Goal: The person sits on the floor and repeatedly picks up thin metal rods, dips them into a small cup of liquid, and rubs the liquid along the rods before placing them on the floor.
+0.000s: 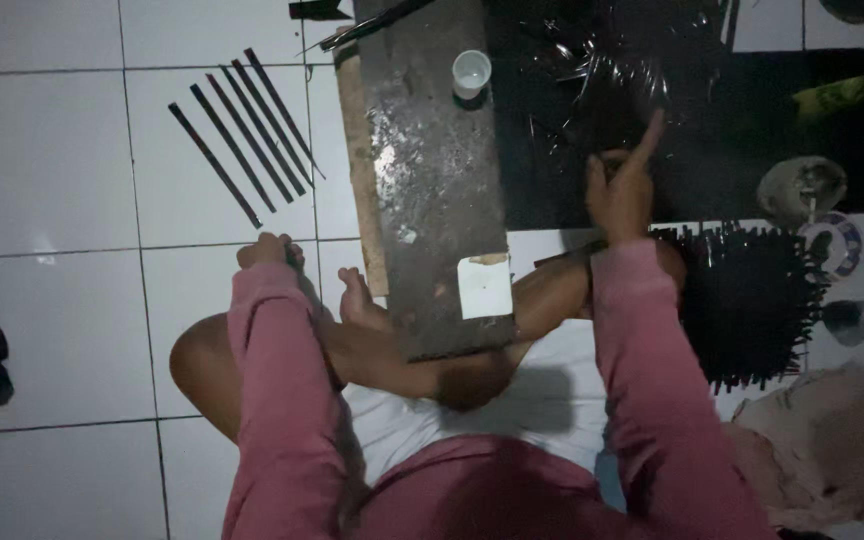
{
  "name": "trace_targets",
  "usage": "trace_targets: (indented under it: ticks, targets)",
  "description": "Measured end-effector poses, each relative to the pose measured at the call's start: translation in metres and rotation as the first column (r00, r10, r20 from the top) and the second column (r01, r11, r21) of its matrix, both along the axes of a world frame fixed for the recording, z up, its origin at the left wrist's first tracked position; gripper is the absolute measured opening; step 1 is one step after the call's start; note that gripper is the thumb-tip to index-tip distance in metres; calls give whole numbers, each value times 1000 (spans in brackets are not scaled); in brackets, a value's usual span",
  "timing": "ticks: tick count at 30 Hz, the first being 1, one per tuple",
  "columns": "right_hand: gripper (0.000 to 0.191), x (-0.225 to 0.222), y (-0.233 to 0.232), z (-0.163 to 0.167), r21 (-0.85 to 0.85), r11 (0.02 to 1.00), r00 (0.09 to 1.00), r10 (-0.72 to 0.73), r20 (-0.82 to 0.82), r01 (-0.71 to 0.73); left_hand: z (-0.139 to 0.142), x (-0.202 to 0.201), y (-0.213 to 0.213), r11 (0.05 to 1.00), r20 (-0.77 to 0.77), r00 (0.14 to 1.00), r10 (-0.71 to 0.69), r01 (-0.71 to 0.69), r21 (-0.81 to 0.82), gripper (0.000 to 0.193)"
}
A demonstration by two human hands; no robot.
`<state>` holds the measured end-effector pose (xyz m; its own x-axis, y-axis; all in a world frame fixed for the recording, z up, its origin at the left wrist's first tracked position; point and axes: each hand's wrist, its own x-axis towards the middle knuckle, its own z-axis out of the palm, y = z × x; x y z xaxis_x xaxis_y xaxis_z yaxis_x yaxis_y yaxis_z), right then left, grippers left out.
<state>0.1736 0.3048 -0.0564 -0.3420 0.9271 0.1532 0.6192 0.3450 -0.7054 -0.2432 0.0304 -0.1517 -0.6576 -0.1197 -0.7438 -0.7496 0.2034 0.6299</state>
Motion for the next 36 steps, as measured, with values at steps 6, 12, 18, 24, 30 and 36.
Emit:
trace_targets:
  ticks: [6, 12, 18, 24, 30, 36]
  targets:
    - [106, -12, 65, -70, -203, 968, 952, -86, 294, 150, 4, 7, 15, 889, -335, 825, -456, 404, -215, 25]
    - [109, -50, 58, -82, -91, 996, 928, 47, 371, -14, 27, 51, 11, 956, -363, 932, -25, 128, 263, 30]
    - [103, -60, 28, -66, -296, 955, 883, 124, 453, 18, 47, 96, -4, 913, -520, 854, 7, 206, 351, 30]
    - [91, -61, 6, -95, -277, 960, 888, 167, 428, -47, 82, 135, -16, 810, -682, 729, -60, 435, 394, 25]
    - [92, -47, -12, -93, 219, 974, 998, -63, 27, 56, 131, 168, -43, 751, -748, 652, -126, 555, 357, 20]
    - [79, 23, -84, 43, 94, 995, 902, 7, -432, 38, 174, 211, -67, 636, -732, 565, -380, 735, 237, 15]
